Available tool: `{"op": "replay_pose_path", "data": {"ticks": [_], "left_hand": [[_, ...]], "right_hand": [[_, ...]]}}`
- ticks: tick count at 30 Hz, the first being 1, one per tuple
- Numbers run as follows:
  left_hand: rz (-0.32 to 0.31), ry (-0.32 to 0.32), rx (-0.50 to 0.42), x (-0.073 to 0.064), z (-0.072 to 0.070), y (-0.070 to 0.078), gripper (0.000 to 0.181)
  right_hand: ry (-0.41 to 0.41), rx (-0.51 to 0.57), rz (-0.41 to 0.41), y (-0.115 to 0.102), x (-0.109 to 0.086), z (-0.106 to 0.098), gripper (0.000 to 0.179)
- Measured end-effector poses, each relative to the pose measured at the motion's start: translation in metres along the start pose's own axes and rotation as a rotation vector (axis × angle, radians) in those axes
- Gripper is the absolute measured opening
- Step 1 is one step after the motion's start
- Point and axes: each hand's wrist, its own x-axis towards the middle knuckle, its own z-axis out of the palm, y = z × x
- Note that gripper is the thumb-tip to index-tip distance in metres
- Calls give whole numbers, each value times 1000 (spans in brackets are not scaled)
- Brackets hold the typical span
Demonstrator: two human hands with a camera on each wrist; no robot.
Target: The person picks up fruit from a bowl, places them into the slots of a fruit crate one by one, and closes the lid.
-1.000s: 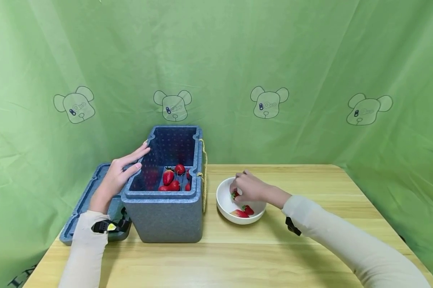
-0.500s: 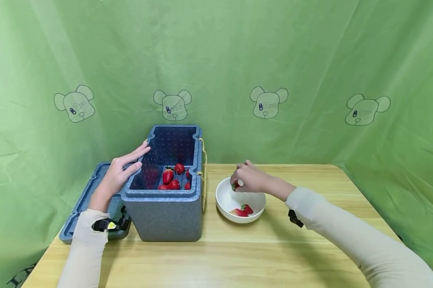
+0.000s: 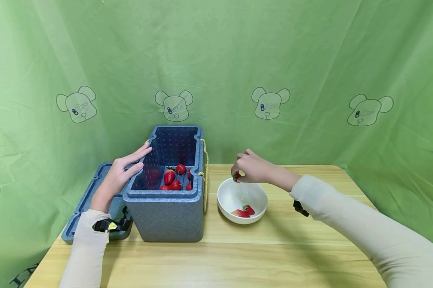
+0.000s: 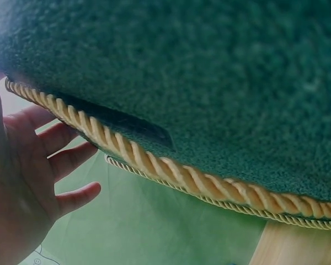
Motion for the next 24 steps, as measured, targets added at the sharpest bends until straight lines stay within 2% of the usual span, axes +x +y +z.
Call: {"op": "replay_pose_path", "data": {"ticks": [16,24], "left_hand": [[-29,-13,-1,0,1,0,49],[-27,-4,7,0,1,0,50]], "right_hand": [[21,-57,33,-1,0,-40,20],[49,-66,17,-8,5,-65,21]]}}
